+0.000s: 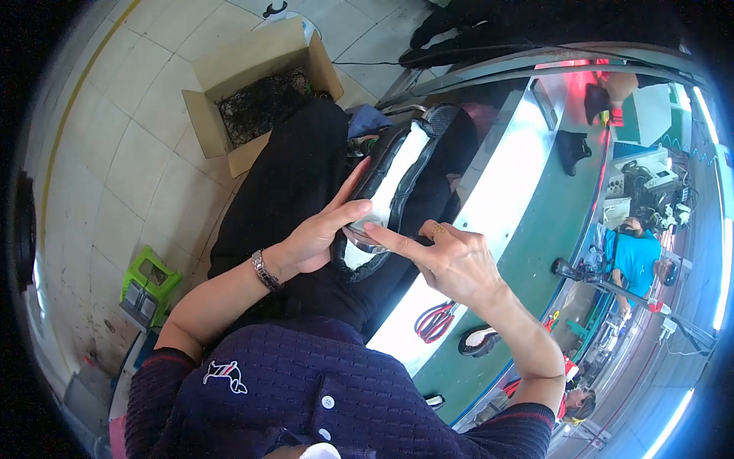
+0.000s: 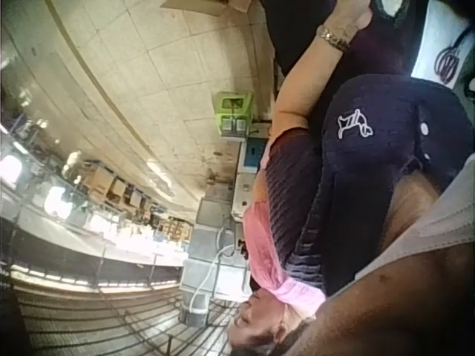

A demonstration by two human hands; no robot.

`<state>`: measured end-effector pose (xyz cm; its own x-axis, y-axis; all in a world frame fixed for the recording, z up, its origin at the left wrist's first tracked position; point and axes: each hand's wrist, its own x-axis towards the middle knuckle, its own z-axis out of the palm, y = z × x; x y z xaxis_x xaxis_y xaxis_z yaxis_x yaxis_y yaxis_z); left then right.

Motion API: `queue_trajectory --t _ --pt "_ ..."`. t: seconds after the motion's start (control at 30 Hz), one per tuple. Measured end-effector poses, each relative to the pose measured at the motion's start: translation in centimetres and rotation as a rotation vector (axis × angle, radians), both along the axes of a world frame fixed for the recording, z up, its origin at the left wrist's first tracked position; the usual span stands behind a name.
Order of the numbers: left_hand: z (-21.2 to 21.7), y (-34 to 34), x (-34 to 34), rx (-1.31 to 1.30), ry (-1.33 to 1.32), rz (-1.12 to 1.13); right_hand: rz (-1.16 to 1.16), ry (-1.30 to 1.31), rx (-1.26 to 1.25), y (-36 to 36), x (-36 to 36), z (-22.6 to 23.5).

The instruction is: The recorder is performing assembly and trimming tasks on footwear in a shoe factory.

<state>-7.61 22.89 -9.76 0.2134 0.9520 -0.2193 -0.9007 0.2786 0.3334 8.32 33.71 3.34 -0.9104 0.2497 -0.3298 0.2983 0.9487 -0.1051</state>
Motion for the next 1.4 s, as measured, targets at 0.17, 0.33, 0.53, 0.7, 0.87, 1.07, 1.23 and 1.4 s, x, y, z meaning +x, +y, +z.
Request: queue_trajectory --t 0.17,0.33,0.53,0.7,0.87,1.07,1.23,1.4 --pt "0.0 -0.1 0.6 0.013 0.164 0.131 -0.043 -0.103 -0.103 -0.2 -2.0 3.4" --pt "0.1 -0.1 -0.6 -0.031 0.111 0.031 -0.256 0.182 -0.231 -1.0 -3.7 4.1" --pt "-1.0 0.3 -1.8 0.014 0.044 -0.083 -0.079 -0.107 -0.026 0.8 -3.9 0.7" --pt "-0.3 0.5 -2.3 -0.002 0.076 -0.133 -0.119 0.45 -0.126 -1.4 -3.1 0.7" --pt "-1.0 0.5 -2.7 0.015 0.036 -0.162 -0.153 -0.156 -0.028 -1.1 -3.5 1.2" --pt "-2.0 -0.4 -2.3 0.115 -0.008 -0.176 -0.105 0.037 0.048 -2.5 -2.5 -0.7" --pt "-2.1 -1.8 -1.0 -0.023 -0.362 -0.081 -0.194 -0.018 -0.053 -1.5 -1.4 -1.1" --pt "-0.8 -2.2 0.4 0.059 0.352 0.144 -0.252 0.215 -0.103 -2.3 -2.1 0.6"
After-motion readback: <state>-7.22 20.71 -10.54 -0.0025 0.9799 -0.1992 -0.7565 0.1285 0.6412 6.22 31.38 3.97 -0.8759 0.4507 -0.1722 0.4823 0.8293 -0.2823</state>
